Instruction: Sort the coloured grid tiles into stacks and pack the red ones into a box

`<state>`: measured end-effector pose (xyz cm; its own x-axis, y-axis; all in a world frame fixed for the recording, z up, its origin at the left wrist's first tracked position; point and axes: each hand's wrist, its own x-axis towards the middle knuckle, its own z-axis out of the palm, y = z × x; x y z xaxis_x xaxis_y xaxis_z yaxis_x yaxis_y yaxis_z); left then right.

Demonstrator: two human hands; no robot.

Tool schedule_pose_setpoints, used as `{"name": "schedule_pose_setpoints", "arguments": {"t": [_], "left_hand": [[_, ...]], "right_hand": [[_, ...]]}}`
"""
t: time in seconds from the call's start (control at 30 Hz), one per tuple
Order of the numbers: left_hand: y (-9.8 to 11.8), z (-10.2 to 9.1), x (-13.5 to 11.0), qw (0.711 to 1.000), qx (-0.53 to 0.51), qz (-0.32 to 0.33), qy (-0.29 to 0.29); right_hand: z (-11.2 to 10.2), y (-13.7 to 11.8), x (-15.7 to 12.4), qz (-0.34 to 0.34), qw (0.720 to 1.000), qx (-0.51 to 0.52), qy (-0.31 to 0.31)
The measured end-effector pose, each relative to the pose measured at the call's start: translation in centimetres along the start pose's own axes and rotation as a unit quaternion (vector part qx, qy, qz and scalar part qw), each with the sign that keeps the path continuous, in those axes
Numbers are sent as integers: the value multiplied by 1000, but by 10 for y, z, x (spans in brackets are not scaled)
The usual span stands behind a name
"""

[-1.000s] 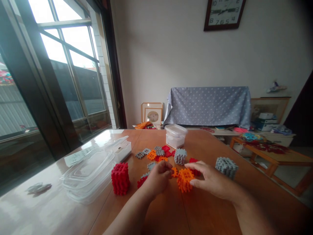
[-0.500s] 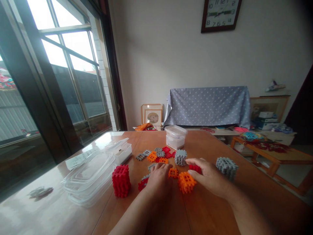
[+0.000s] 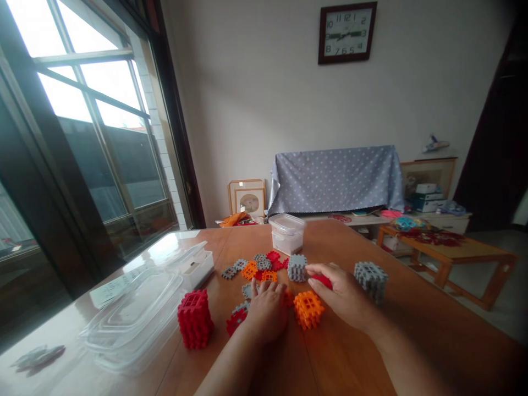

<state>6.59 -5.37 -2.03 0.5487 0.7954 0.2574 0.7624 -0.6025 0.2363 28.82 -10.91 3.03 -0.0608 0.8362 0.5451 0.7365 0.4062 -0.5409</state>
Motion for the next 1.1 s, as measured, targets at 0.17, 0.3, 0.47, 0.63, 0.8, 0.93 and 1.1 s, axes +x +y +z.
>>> {"name": "schedule_pose_setpoints", "arguments": {"t": [0.17, 0.3, 0.47, 0.63, 0.8, 0.93, 1.1], "left_hand": [[1, -4, 0, 1000, -7, -9, -8], [-1, -4, 1, 1000, -9, -10, 14], [-2, -17, 4, 995, -39, -41, 83], [5, -32, 0, 982, -138, 6, 132], [12, -31, -9, 965, -213, 57, 141], [20, -32, -14, 957, -242, 92, 131], [28, -35, -18, 949, -274, 102, 121]], "right_hand": [[-3, 1, -1, 3, 1000, 19, -7], [-8, -1, -2, 8, 998, 33, -50], [-12, -6, -2, 10, 998, 41, -45], [-8, -10, -2, -23, 999, 11, -41], [-1, -13, -5, -60, 997, 4, -51], [2, -14, -7, -74, 994, 11, -80], [-5, -14, -6, -56, 993, 25, -104]]}}
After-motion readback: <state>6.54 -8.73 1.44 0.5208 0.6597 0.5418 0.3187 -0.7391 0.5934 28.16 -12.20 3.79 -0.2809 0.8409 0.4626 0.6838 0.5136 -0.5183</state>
